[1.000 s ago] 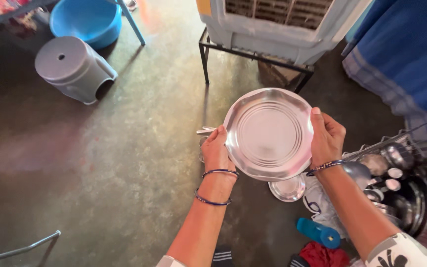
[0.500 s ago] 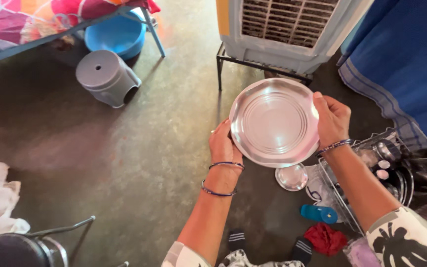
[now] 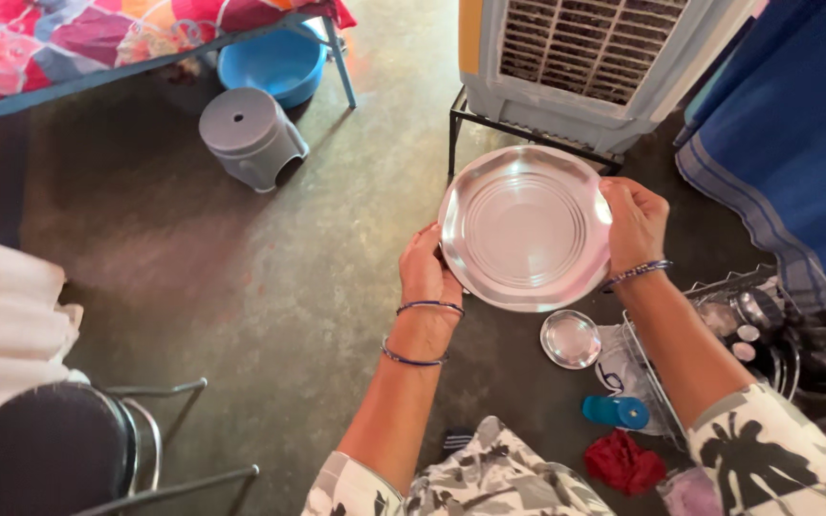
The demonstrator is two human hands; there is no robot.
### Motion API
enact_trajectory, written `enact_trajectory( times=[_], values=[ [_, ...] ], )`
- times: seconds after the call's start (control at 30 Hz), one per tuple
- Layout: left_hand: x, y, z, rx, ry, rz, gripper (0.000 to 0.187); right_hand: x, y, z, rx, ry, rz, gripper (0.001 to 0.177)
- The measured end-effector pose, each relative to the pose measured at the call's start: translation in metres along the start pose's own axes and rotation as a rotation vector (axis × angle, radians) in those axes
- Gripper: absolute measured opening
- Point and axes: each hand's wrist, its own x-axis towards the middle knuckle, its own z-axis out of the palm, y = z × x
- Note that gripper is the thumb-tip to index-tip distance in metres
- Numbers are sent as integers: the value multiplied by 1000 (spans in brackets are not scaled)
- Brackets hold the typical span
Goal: The person places several metal plates and cups on a small table covered with a patterned cloth. They pick up items from the floor, arrange them on the table, and adjust their positions to form a simple table setting.
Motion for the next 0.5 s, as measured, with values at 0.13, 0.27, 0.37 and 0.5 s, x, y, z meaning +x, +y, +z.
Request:
enact_trajectory(
  times=[0.13, 0.27, 0.37, 0.5],
  values=[
    [-15, 6, 7, -2, 29, 46, 25, 4, -8, 3, 56, -42, 21, 19],
    [-37, 11, 13, -4, 70, 32, 28, 6, -14, 1, -9, -83, 17, 20],
    [-53, 14, 16, -11, 73, 41, 31, 8, -14, 4, -13, -108, 8, 20],
    [-66, 17, 17, -21, 105, 63, 34, 12, -13, 8, 54, -133, 59, 19]
  ],
)
